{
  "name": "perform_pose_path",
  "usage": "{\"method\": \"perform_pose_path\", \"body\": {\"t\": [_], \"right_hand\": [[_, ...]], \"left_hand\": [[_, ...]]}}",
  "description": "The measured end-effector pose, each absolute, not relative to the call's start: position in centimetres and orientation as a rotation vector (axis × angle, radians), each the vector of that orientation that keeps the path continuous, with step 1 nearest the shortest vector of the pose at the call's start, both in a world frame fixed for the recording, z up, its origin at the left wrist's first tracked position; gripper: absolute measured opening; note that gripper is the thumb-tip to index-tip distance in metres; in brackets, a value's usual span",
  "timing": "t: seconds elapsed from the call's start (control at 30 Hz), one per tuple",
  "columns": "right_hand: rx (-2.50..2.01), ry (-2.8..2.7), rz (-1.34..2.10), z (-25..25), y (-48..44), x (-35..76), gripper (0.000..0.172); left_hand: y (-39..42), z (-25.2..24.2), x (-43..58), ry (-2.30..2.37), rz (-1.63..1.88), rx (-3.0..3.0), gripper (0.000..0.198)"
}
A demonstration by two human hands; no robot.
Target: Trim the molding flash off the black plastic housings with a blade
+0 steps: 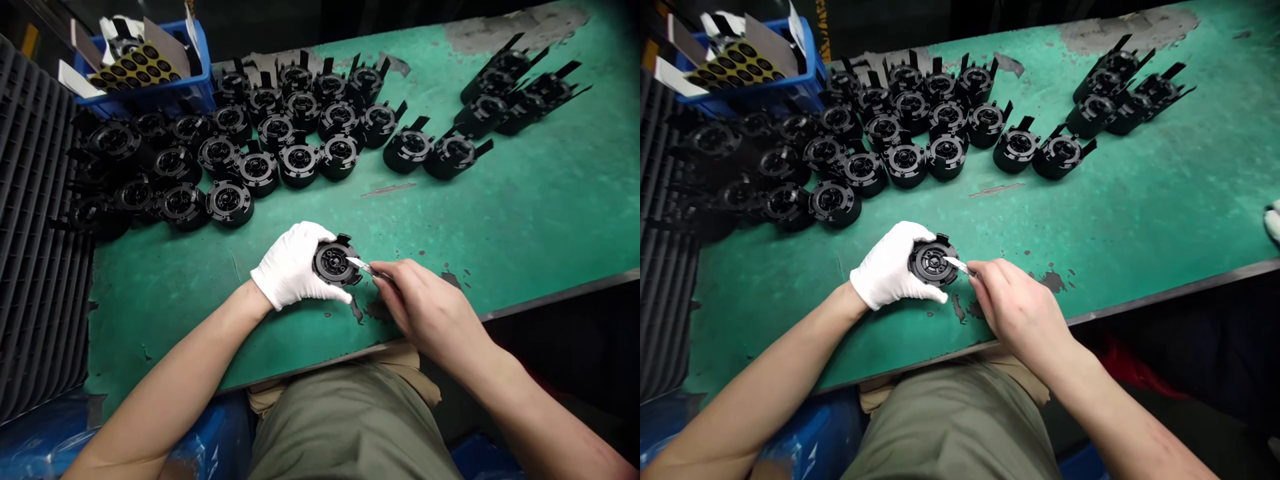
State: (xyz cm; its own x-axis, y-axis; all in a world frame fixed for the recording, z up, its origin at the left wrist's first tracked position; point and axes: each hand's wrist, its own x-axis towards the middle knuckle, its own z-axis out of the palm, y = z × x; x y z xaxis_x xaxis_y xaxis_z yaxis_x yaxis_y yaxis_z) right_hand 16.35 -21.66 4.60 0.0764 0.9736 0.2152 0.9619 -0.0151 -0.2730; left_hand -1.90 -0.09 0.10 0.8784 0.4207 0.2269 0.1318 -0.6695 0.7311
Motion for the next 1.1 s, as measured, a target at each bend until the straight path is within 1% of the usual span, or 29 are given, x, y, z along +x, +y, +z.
{"method": "perform_pose_path", "body": {"t": [0.07,0.17,0.23,0.27,0.33,0.37,0.4,0.47,0.53,0.63,0.83,1.0,1.1], "right_hand": [[-2.013,-1.938,0.072,3.9,-21.0,16.8,0.020],[-1.952,-1.945,0.115,2.9,-19.5,17.7,0.020],[-1.903,-1.969,0.112,2.6,-18.4,18.5,0.021],[-1.879,-1.982,0.099,2.6,-17.9,18.9,0.021],[-1.824,-1.965,0.065,3.0,-17.6,19.5,0.023],[-1.807,-1.926,0.042,3.2,-17.7,19.8,0.026],[-1.805,-1.870,0.013,3.5,-18.1,19.9,0.029],[-1.827,-1.768,-0.026,4.2,-19.4,19.8,0.034],[-1.809,-1.788,0.014,4.7,-21.1,19.3,0.036],[-1.747,-1.971,0.086,5.1,-22.8,18.2,0.034],[-1.915,-1.986,-0.107,4.6,-21.3,18.4,0.026],[-1.912,-2.075,-0.219,4.2,-19.5,18.6,0.025],[-1.932,-2.111,-0.194,3.8,-19.3,18.6,0.025]], "left_hand": [[-0.2,0.3,-2.0,0.472,0.453,2.304,0.109],[-0.3,0.5,-2.4,0.493,0.369,2.280,0.103],[-0.3,0.4,-2.6,0.471,0.436,2.248,0.103],[-0.4,0.3,-2.7,0.454,0.512,2.233,0.107],[-0.4,0.0,-2.7,0.394,0.645,2.217,0.120],[-0.4,-0.1,-2.5,0.342,0.659,2.227,0.125],[-0.4,-0.2,-2.4,0.280,0.632,2.249,0.124],[-0.4,-0.3,-2.0,0.168,0.546,2.307,0.108],[-0.4,-0.4,-1.8,0.166,0.544,2.353,0.094],[-0.7,-0.5,-1.7,0.296,0.663,2.358,0.092],[-1.1,-0.9,-1.9,0.208,0.756,2.295,0.084],[-0.8,-1.0,-1.9,0.281,0.630,2.308,0.105],[-0.7,-0.8,-1.9,0.255,0.612,2.307,0.106]]}}
